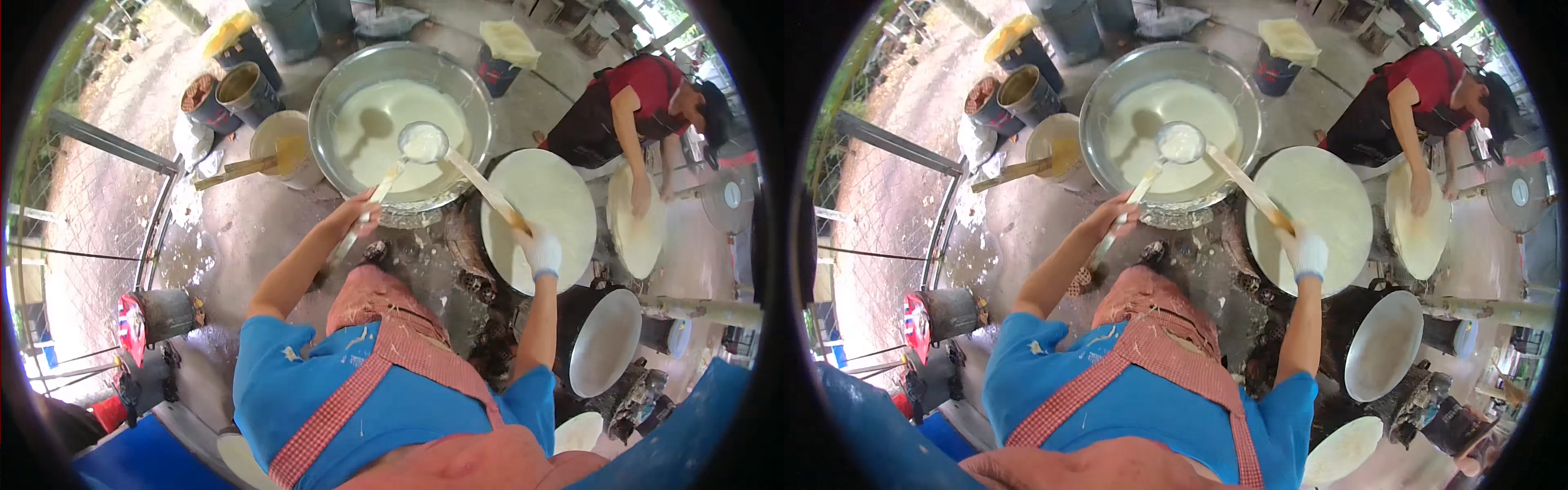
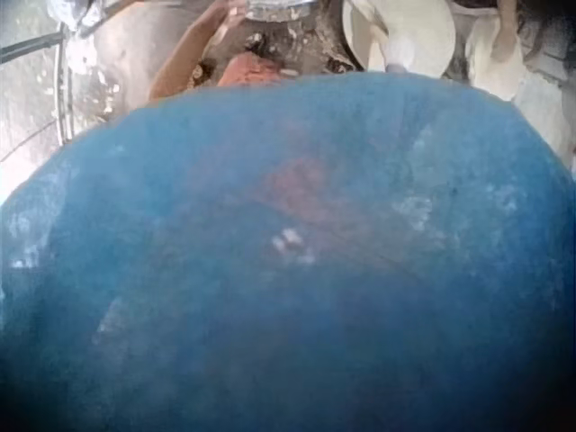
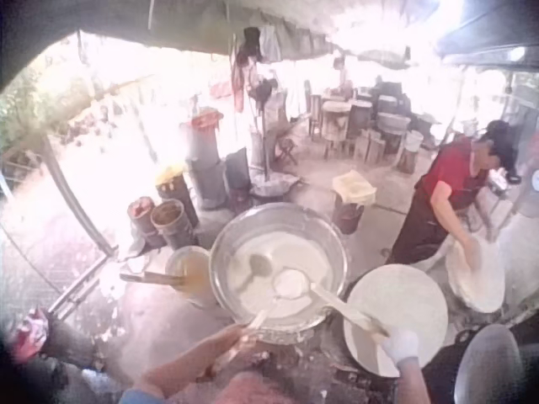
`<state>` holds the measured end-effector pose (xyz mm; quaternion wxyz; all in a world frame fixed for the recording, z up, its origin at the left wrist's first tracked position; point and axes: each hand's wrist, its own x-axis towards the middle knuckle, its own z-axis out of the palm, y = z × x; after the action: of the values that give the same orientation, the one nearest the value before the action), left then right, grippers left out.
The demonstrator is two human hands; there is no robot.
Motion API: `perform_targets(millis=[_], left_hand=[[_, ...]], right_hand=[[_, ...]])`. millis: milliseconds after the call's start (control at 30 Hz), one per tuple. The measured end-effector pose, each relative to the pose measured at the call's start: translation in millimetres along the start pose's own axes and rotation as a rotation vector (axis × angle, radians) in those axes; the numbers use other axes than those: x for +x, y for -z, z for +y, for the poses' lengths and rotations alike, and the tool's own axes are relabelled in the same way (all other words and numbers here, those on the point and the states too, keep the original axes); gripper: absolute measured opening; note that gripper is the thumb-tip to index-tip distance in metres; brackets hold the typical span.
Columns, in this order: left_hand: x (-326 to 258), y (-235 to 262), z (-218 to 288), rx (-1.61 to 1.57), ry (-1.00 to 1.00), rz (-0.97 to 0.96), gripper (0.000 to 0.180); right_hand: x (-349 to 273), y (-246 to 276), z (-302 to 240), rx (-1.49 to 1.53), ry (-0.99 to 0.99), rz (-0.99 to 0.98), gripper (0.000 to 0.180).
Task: The person spreads batter onto multiple circular hot plates using a ladle to pour and a flat scraper to spread, making thin crepes.
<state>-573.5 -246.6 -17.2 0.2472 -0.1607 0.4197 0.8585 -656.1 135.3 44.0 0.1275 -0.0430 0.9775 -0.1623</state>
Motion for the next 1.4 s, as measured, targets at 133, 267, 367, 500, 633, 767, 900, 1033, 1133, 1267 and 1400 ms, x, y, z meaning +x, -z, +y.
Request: perform_targets(millis=[133,267,367,500,633,767,900,1033,1133,1267,1400], left_hand=[[133,115,-18,-0.093,0.119,0.089,0.015],[182,164,-38,0.396,0.444,0.378,0.017],[185,159,-41,0.617,0.505,0.279,0.027],[160,106,-8,-0.027,0.419,0.067,0.030],[97,34,73,-0.862,0.597,0.147,0.024],[59,-18,134,-0.182,0.222,-0.062,0.027],[-24,-111,217,-0.012,0.116,-0.070,0.021],[-74,-144,264,0.330,-0.250,-0.037,0.012],[-82,-134,271,0.450,-0.482,0.036,0.029],[-44,-82,207,0.347,-0.271,0.001,0.022],[-14,-47,185,-0.569,0.591,0.146,0.026]], right_hand=[[78,-57,-84,-0.438,0.104,-0.151,0.030],[87,-52,-113,-0.327,0.144,-0.251,0.032],[62,-67,-103,-0.275,-0.074,-0.261,0.041],[15,-109,-100,-0.076,-0.159,-0.273,0.045],[-45,-110,-101,0.120,-0.192,-0.104,0.047],[-45,-75,-109,0.219,-0.032,0.189,0.040],[-33,-2,-116,0.254,0.070,0.425,0.039],[-9,46,-114,0.645,0.221,0.583,0.040],[-7,43,-128,0.997,0.327,0.676,0.038],[-12,-40,-117,1.318,0.017,0.106,0.020],[-41,-121,-72,1.244,-0.170,0.035,0.028]])
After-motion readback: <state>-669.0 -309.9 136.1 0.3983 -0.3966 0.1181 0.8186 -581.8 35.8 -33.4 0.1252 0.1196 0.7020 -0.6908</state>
